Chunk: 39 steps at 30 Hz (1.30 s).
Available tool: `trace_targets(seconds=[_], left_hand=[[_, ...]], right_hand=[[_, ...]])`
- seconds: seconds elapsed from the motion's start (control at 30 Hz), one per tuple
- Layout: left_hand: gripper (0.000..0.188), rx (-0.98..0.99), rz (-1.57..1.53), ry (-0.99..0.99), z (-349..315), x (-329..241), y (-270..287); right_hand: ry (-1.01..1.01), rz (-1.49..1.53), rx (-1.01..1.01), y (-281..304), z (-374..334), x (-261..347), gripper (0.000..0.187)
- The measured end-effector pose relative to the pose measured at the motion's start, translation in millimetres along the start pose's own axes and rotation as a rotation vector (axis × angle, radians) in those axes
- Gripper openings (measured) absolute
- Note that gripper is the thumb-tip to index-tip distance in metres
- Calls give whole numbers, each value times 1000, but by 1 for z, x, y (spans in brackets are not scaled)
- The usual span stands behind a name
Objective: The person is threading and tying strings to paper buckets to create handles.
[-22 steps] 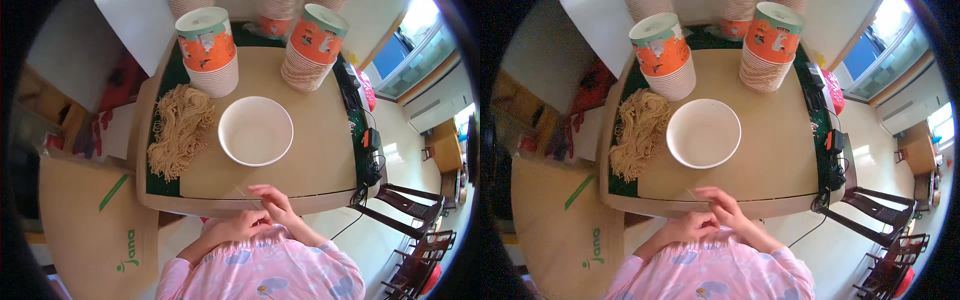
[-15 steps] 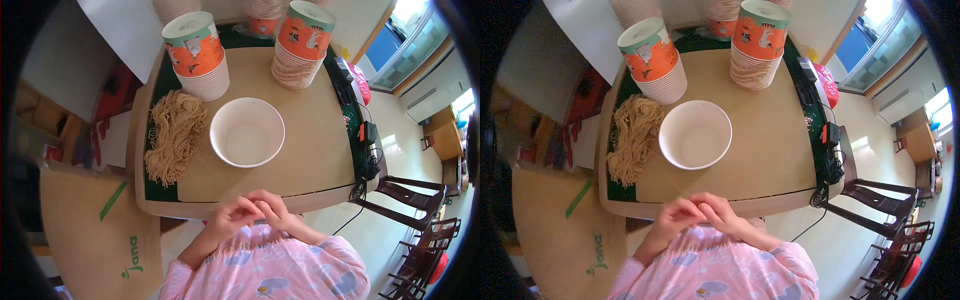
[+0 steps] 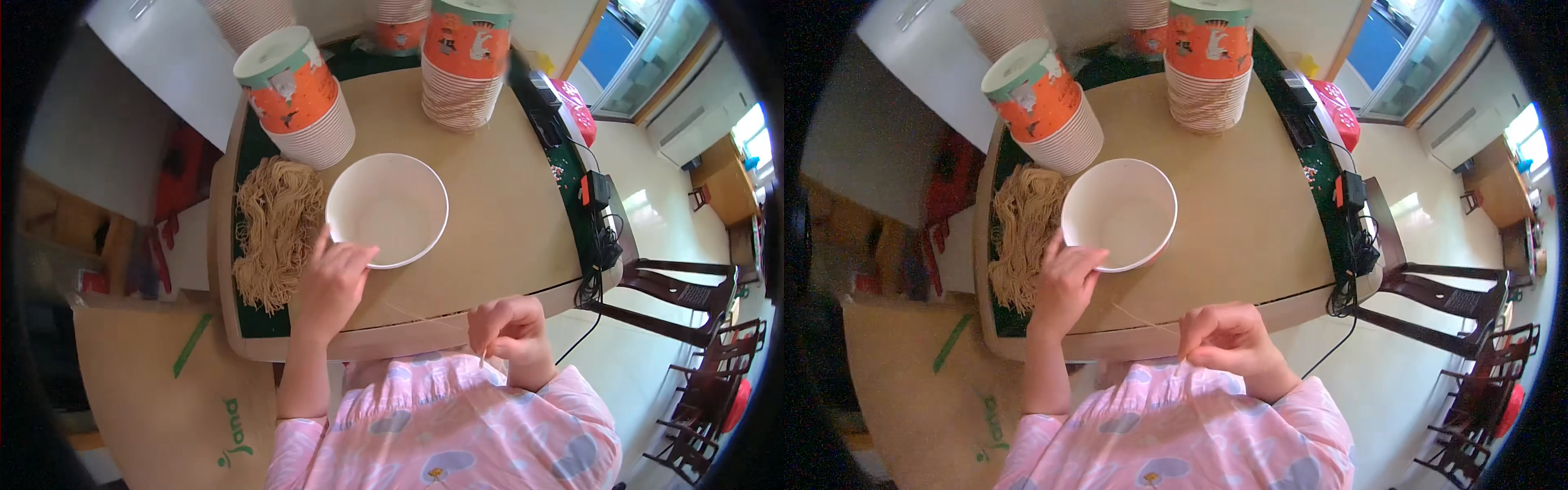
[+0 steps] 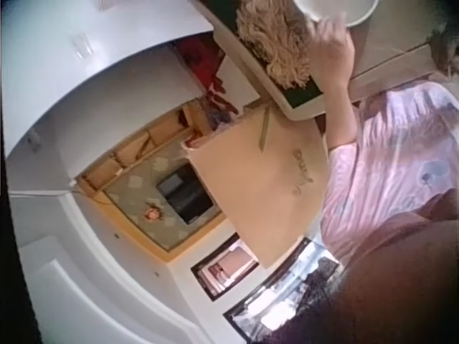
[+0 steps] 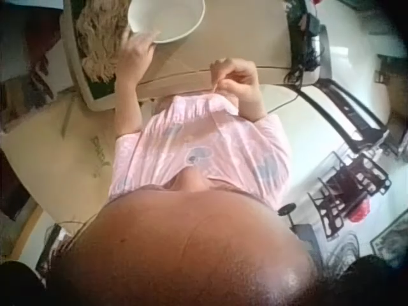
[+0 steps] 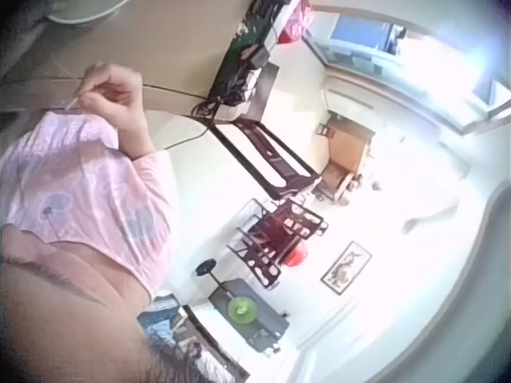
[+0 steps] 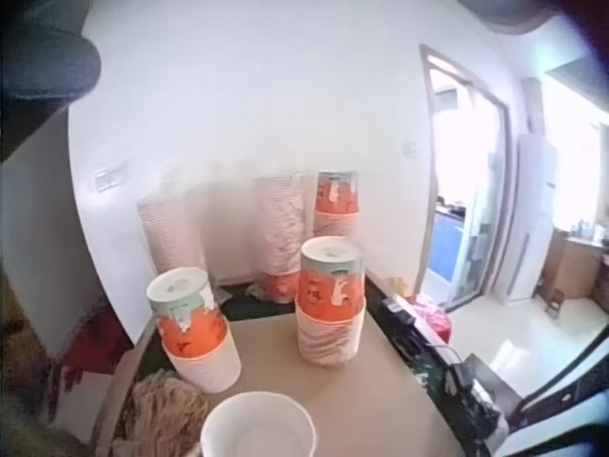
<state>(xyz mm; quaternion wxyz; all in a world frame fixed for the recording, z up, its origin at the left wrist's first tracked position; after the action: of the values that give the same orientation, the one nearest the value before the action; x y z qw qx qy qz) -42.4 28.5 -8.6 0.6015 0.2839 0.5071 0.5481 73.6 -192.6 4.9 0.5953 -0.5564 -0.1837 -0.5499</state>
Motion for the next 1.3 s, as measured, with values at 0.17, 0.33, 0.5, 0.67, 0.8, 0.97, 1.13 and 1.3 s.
trace_targets(seconds=[0.17, 0.33, 0.5, 0.67, 0.8, 0.97, 1.13, 1.3], left_hand=[[20, 73, -192, 78, 20, -36, -2], [21, 44, -335, 196, 28, -54, -10], [23, 37, -274, 185, 32, -57, -13], [24, 52, -289, 196, 32, -57, -13], [24, 65, -319, 209, 36, -58, -17], [24, 73, -299, 207, 35, -62, -14], [24, 169, -361, 233, 37, -63, -22], [32, 190, -461, 175, 35, -55, -31]], right_hand=[[-208, -273, -501, 15, 12, -36, 12], [-172, -305, -529, 31, 22, -83, 6], [13, -88, -401, 34, 25, -98, 3], [-12, -159, -414, 32, 26, -101, 5], [-22, -147, -427, 37, 27, -102, 4], [-55, -136, -412, 37, 28, -98, 4], [-54, -202, -479, 46, 27, -103, 5], [-102, -215, -475, 48, 24, -97, 8]])
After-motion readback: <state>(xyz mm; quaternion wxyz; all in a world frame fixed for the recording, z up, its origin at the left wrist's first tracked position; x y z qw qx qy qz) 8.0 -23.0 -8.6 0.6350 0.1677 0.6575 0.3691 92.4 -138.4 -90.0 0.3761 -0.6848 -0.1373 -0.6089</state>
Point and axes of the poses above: each hand's wrist, its own z-axis towards the middle knuckle, its own y-axis out of the back of the hand, x = y × z, the point moved 1 cm from there along z, towards the middle knuckle, and after that the axes turned 2 degrees about x, right-handed, at the moved point
